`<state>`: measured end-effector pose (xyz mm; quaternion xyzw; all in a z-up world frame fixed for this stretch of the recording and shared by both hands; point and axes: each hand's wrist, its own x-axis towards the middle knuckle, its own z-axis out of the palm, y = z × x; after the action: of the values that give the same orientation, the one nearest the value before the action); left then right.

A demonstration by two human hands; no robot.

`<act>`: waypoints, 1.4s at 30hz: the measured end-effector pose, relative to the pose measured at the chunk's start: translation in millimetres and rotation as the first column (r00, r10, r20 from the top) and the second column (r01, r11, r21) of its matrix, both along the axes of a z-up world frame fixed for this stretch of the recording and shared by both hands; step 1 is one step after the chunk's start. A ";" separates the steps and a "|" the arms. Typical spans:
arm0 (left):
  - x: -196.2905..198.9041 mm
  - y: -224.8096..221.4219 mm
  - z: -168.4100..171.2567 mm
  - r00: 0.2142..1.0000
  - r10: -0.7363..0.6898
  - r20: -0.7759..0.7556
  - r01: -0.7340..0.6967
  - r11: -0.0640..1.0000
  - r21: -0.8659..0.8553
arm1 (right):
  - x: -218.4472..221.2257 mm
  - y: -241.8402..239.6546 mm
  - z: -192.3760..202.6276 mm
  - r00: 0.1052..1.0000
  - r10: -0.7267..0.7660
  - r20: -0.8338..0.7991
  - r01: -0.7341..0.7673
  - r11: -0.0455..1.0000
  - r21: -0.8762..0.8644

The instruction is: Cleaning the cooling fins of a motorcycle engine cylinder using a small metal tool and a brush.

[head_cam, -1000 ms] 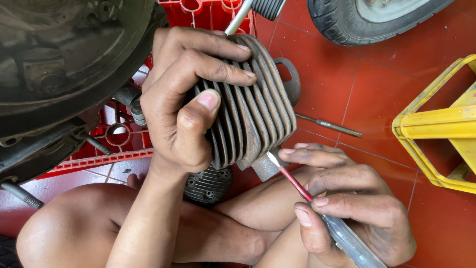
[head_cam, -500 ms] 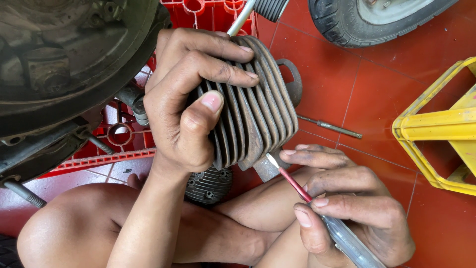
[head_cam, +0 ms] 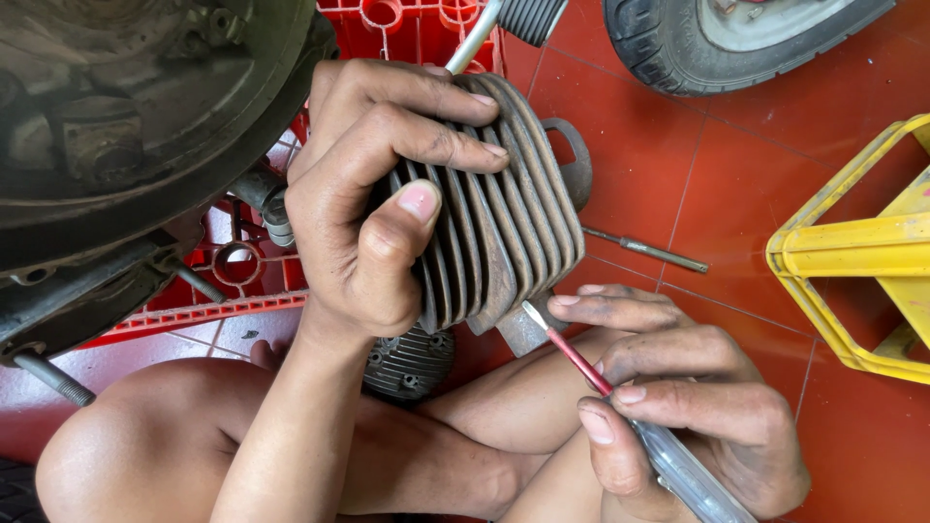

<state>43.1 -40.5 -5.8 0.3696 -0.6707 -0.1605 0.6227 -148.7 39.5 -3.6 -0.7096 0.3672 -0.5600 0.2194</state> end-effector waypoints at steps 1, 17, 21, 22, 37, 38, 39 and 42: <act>0.1 -0.1 -0.3 1.000 0.000 0.000 0.000 1.000 0.000 | -1.3 -1.1 -1.1 1.000 0.000 0.000 0.000 1.000 0.000; 1.1 -0.4 -0.5 1.000 -0.007 -0.005 0.007 1.000 -0.002 | -11.8 -8.3 5.9 0.985 0.068 -0.157 -0.077 0.995 -0.056; 1.2 -0.3 -0.3 1.000 -0.009 -0.005 0.009 1.000 0.003 | -22.8 -4.6 8.3 0.957 0.137 -0.256 -0.152 0.988 -0.038; 1.2 0.0 -0.3 1.000 -0.009 -0.005 0.009 1.000 0.003 | -23.4 -5.1 9.4 0.957 0.137 -0.256 -0.152 0.988 -0.038; -1.2 3.6 0.3 0.999 0.006 -0.040 -0.007 1.000 -0.011 | -18.3 -25.5 -23.8 0.915 0.228 0.334 -0.286 0.949 0.135; -1.6 3.8 0.6 0.999 0.012 -0.042 -0.013 1.000 -0.013 | -19.3 -28.0 -24.8 0.856 0.264 0.444 -0.369 0.914 0.169; -1.8 3.9 0.8 0.999 0.019 -0.044 -0.019 1.000 -0.016 | -20.1 -30.7 -26.1 0.784 0.286 0.551 -0.452 0.872 0.190; -2.2 4.3 0.1 0.999 0.020 -0.044 -0.020 1.000 -0.015 | -22.6 -35.4 -30.6 0.677 0.219 0.703 -0.552 0.783 0.288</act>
<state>40.9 -36.2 -5.8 0.3680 -0.6545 -0.1571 0.6415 -171.3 4.0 -34.2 -0.4629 0.2328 -0.5947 0.6148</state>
